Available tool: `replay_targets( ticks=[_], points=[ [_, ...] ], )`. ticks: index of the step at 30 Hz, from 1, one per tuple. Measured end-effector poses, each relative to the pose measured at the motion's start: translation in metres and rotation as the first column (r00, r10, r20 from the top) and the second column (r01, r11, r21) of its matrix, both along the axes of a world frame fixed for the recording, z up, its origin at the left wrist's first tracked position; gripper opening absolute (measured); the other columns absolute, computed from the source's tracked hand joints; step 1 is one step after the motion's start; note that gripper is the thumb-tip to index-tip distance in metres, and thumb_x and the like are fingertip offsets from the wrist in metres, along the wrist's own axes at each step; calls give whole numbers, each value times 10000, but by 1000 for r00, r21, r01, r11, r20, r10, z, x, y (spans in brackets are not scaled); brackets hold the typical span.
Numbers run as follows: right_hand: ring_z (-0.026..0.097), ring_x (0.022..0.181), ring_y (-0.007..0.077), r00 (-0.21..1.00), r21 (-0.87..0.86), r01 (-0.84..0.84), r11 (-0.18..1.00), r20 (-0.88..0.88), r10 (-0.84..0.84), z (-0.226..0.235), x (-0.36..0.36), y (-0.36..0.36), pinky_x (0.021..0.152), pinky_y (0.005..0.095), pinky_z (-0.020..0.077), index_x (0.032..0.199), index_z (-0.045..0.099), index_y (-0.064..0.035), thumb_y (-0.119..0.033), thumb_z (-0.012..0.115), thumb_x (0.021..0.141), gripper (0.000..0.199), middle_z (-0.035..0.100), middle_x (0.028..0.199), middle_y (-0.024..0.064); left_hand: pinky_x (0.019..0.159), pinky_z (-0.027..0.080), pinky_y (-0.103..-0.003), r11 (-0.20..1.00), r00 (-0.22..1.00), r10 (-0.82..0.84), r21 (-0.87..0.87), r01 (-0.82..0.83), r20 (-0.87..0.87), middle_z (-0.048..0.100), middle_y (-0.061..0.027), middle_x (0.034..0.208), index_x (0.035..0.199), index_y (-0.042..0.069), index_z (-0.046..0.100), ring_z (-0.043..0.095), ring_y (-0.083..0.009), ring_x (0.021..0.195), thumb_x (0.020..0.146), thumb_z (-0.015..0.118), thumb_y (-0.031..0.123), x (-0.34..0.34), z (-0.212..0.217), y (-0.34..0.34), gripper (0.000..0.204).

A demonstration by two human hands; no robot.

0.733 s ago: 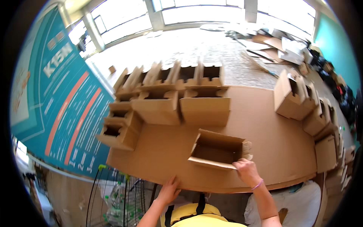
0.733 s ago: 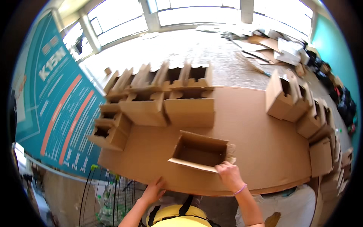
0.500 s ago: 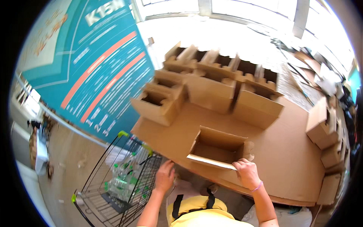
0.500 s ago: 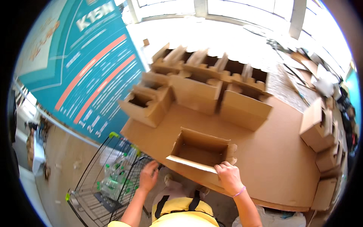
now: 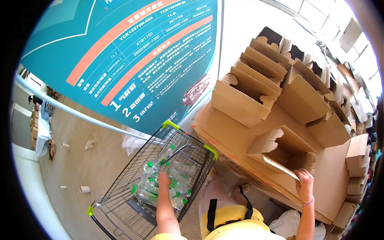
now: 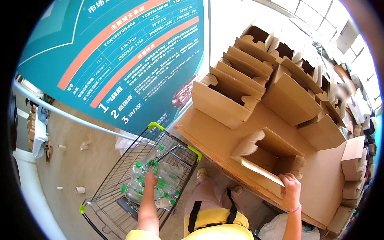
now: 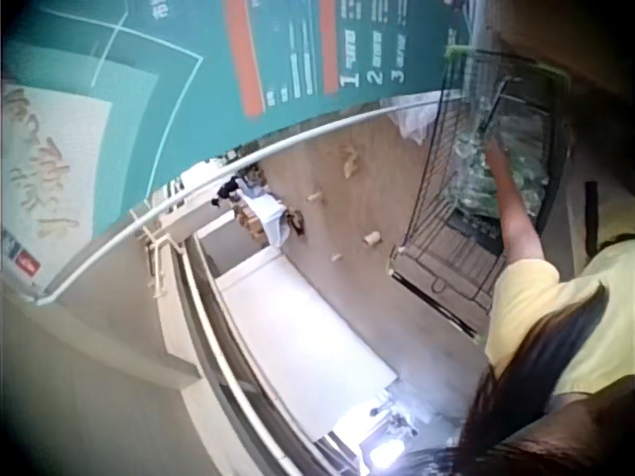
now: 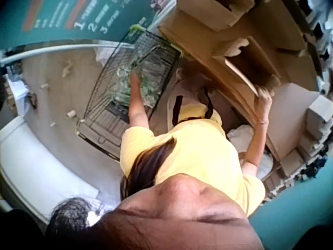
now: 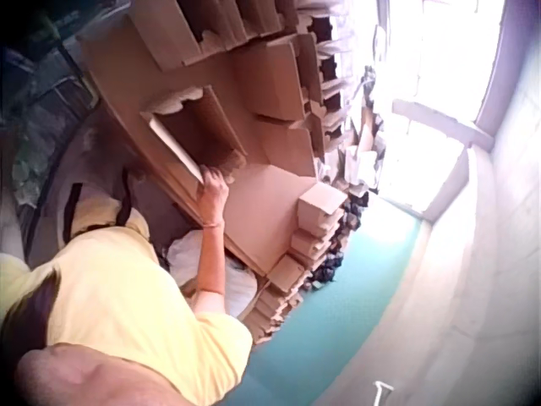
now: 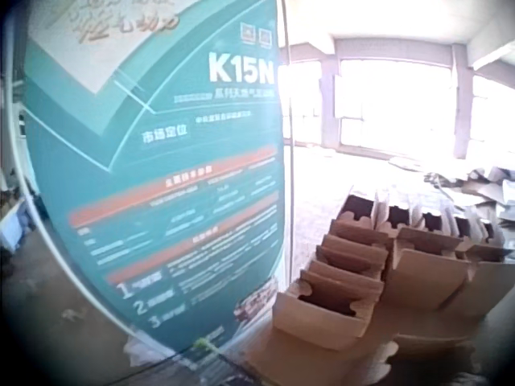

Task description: The person takes empty plastic bottles from a shopping cart and places them into cardboard boxes on a table, one by one.

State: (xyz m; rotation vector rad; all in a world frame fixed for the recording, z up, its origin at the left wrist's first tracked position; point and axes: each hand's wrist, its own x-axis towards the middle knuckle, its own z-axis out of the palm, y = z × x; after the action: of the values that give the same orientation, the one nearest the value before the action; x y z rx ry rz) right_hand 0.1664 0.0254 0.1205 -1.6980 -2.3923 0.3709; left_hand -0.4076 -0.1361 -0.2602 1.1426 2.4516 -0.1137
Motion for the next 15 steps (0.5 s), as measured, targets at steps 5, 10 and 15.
replay_targets(
  ticks=[5, 10, 15],
  points=[
    [624, 982, 380, 998, -4, 23, 1000, 67, -22, -2, -5, -3, 858, 442, 518, 989, 665, 10, 44, 586, 635, 364, 676, 976, 188, 1081, 326, -528, 615, 920, -276, -684, 392, 279, 668, -118, 1203, 1134, 111, 680, 599, -283, 1182, 702, 743, 256, -19, 22, -1, 461],
    [623, 1010, 348, 993, -42, 76, 996, 97, -72, -2, -6, -4, 880, 423, 518, 1016, 668, -14, 51, 590, 637, 392, 678, 991, 172, 1076, 320, -521, 406, 720, -658, -701, 586, 220, 669, -31, 1239, 1146, 197, 716, 588, -212, 1215, 721, 711, 301, -23, 37, -22, 438],
    [628, 1012, 314, 988, -14, 57, 998, 145, -55, 1, -14, -7, 878, 396, 528, 1028, 668, -30, 39, 613, 647, 391, 682, 1014, 147, 973, 467, -435, 299, 684, -614, -687, 663, 393, 678, -117, 1176, 1151, 88, 668, 616, -271, 1158, 539, 863, 392, -34, 55, 4, 710]
  ],
)
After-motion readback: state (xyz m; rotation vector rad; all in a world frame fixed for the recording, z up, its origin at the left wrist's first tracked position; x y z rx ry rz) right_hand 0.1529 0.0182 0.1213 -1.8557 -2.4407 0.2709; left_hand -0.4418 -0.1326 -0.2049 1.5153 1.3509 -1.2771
